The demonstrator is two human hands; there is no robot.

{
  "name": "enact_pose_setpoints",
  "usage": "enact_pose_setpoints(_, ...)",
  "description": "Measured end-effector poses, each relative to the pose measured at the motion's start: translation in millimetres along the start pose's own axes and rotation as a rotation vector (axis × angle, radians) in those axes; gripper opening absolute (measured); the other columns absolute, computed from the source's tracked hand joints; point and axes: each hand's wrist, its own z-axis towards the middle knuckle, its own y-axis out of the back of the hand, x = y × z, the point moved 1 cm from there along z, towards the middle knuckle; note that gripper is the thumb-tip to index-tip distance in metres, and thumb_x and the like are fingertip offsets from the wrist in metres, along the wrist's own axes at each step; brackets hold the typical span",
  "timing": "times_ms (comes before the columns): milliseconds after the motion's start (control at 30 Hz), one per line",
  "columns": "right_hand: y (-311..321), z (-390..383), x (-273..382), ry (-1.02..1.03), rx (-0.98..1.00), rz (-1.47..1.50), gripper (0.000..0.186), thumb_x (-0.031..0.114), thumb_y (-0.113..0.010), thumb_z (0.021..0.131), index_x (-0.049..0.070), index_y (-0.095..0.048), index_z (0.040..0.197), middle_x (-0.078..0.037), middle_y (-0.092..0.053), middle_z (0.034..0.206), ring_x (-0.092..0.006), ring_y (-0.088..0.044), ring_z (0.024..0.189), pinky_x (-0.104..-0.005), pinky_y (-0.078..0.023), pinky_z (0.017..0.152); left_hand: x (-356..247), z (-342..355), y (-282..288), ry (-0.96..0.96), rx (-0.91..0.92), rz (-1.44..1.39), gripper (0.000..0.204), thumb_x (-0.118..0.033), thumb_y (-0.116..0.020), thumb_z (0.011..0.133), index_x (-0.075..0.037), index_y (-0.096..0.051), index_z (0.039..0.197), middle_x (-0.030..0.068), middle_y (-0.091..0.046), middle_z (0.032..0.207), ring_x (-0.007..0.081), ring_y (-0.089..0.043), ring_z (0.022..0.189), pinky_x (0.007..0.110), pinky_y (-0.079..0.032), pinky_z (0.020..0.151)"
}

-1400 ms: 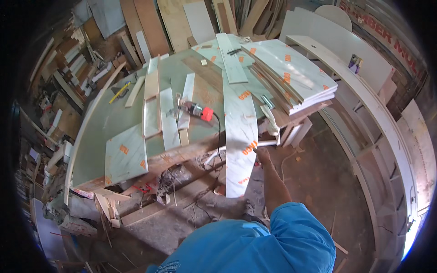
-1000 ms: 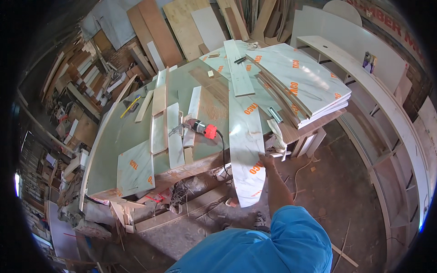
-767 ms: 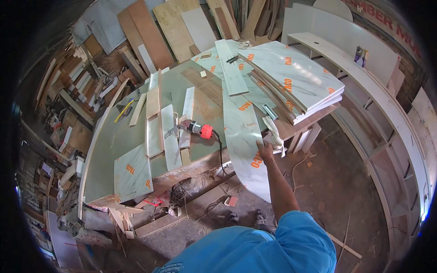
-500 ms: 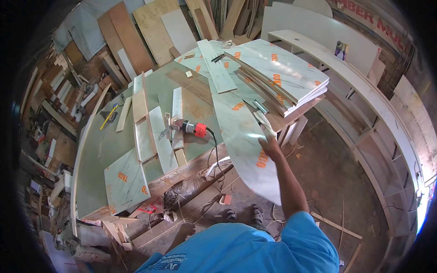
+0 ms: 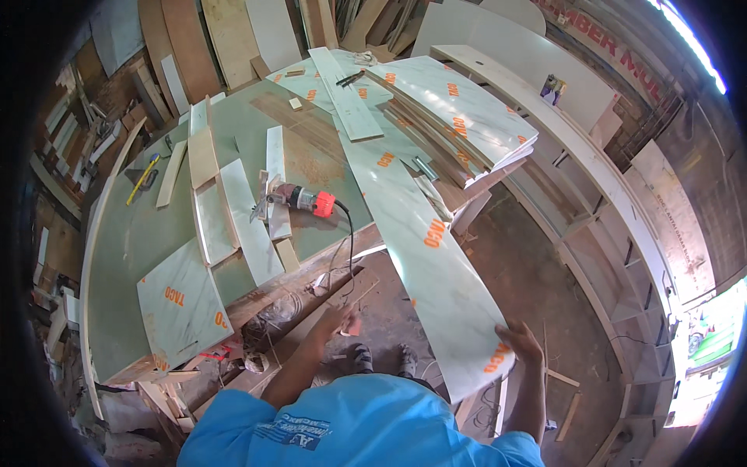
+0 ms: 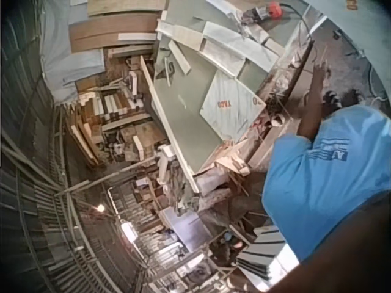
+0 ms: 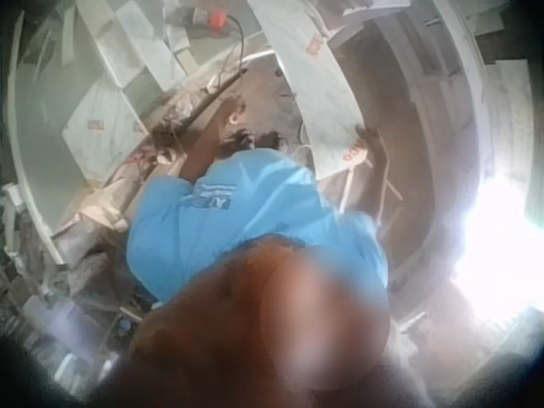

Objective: The person uses a hand router to trim the edges of several white laminated wood panels. The person moves the panels around on a work surface and guides the router along their curved and straight edges by hand.

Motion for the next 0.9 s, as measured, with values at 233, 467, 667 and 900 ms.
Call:
enact_pose_setpoints(233,56.7,-132.3,-18.1,-0.135,-0.111,-0.04,0.043,0.022,-0.07,0.084,-0.007,-0.069,0.117,-0.004,-0.071,0.098,-0.0127,-0.063,0.086,-0.0294,-0.049,0.074,-154.3,70.4,-88.2,-0.014,0.117,-0.593,0.064,-0.07,-0.059,0.094,-0.006,-0.064,0.095,0.0073,-0.067,0.078,0.0165,-0.064,0.072,0.033,-0.047,0.057)
enact_pose_setpoints(467,111.9,-259.9,-32.1,-0.11,-0.117,0.017,0.037,0.017,-0.072,0.077,-0.007,-0.074,0.105,-0.006,-0.073,0.087,-0.0157,-0.066,0.078,-0.032,-0.051,0.077,-183.0,132.4,-114.8,-0.114,-0.1,-0.764,0.069,-0.058,-0.066,0.094,-0.011,-0.053,0.142,0.0108,-0.064,0.131,0.0276,-0.061,0.121,0.046,-0.05,0.104)
enact_pose_setpoints(667,195.8,-333.8,-136.4,-0.202,-0.203,0.034,0.034,0.018,-0.077,0.07,-0.009,-0.075,0.09,-0.007,-0.072,0.081,-0.0159,-0.064,0.074,-0.0297,-0.048,0.072,-184.8,107.0,-156.7,-0.214,-0.145,-0.669,0.054,-0.032,-0.065,0.099,0.0,-0.052,0.141,0.0159,-0.06,0.137,0.0313,-0.059,0.125,0.048,-0.049,0.107)
enact_pose_setpoints(900,252.7,-376.0,-209.3,-0.24,-0.333,-0.13,0.017,0.011,-0.077,0.075,-0.004,-0.075,0.083,-0.008,-0.073,0.077,-0.0167,-0.068,0.073,-0.0335,-0.053,0.077,-193.6,-31.2,-257.3,-0.3,-0.006,-0.714,0.042,-0.015,-0.07,0.094,-0.001,-0.057,0.132,0.0113,-0.066,0.126,0.0272,-0.065,0.114,0.041,-0.051,0.104)
